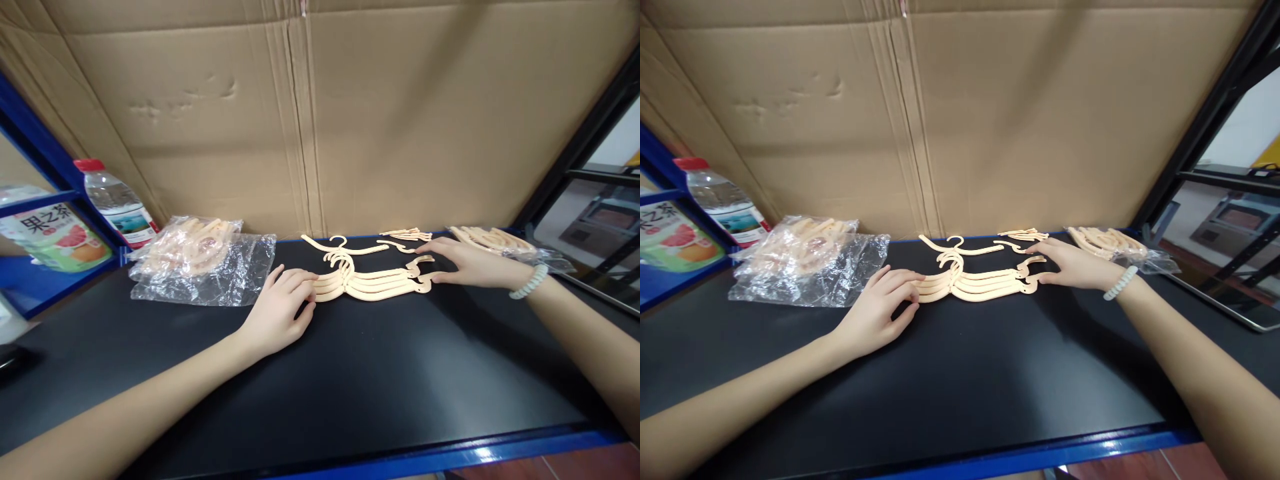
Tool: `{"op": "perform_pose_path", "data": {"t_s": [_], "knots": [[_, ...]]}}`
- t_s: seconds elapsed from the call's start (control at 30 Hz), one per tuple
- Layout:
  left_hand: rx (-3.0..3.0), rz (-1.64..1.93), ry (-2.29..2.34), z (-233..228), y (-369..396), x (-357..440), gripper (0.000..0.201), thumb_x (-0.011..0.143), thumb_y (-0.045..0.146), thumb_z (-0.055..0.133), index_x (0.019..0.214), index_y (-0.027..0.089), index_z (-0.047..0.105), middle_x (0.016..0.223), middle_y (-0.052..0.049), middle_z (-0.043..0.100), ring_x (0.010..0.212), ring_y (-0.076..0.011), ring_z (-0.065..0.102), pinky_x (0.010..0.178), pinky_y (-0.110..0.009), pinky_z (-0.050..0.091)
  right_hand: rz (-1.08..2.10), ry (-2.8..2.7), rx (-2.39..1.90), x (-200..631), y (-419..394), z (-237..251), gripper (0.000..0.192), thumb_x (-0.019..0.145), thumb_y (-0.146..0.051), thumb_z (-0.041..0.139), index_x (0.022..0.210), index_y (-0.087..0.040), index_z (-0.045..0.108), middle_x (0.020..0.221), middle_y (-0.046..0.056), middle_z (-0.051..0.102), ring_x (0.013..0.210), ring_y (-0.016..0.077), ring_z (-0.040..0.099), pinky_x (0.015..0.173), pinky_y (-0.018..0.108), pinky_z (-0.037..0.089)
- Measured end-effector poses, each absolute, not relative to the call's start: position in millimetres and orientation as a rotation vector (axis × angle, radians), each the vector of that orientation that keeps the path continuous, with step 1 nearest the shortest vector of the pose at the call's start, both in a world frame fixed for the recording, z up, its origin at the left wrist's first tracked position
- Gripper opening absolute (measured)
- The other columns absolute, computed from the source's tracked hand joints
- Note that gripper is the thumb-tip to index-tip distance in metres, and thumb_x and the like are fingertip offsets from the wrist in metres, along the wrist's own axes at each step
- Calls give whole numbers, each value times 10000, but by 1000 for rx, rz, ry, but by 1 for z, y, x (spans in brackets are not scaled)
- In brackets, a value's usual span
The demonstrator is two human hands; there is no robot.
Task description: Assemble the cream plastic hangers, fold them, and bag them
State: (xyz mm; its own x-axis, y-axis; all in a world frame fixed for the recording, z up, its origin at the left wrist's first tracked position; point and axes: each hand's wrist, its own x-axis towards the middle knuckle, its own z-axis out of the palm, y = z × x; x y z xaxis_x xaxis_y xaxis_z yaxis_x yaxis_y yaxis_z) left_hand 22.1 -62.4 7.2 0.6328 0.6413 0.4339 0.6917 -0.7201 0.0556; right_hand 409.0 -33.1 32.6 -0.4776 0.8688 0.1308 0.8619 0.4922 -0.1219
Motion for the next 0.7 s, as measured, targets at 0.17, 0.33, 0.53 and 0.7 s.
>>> {"op": "perform_pose_path", "data": {"t_s": [0.17, 0.33, 0.53, 0.7], "knots": [[-2732, -661, -1124, 7, -62, 22, 103, 853, 146, 464, 844, 214, 541, 1184, -58, 628, 1149, -236, 550, 1101, -541, 250, 14, -2550, -1475, 410, -32, 32, 535, 810, -490, 535, 1228, -156, 551, 1229, 163, 591, 1124, 319, 567, 954, 475, 452], [-2730, -663, -1124, 6, -63, 20, 107, 852, 146, 467, 846, 215, 548, 1182, -55, 628, 1144, -233, 552, 1100, -537, 253, -35, -2520, -1486, 408, -31, 32, 292, 787, -424, 531, 934, -186, 615, 972, 120, 636, 883, 274, 608, 793, 427, 486], [-2734, -665, -1132, 6, -63, 21, 108, 844, 147, 469, 839, 215, 552, 1179, -55, 630, 1132, -235, 559, 1097, -540, 259, 29, -2563, -1501, 405, -36, 38, 196, 760, -393, 540, 771, -203, 588, 843, 83, 628, 755, 228, 571, 676, 355, 449], [-2730, -660, -1128, 7, -63, 21, 102, 854, 155, 464, 838, 214, 546, 1176, -56, 630, 1129, -231, 560, 1097, -537, 260, 121, -2587, -1509, 404, -38, 41, 187, 756, -378, 552, 683, -212, 599, 790, 61, 617, 725, 214, 564, 668, 339, 434]]}}
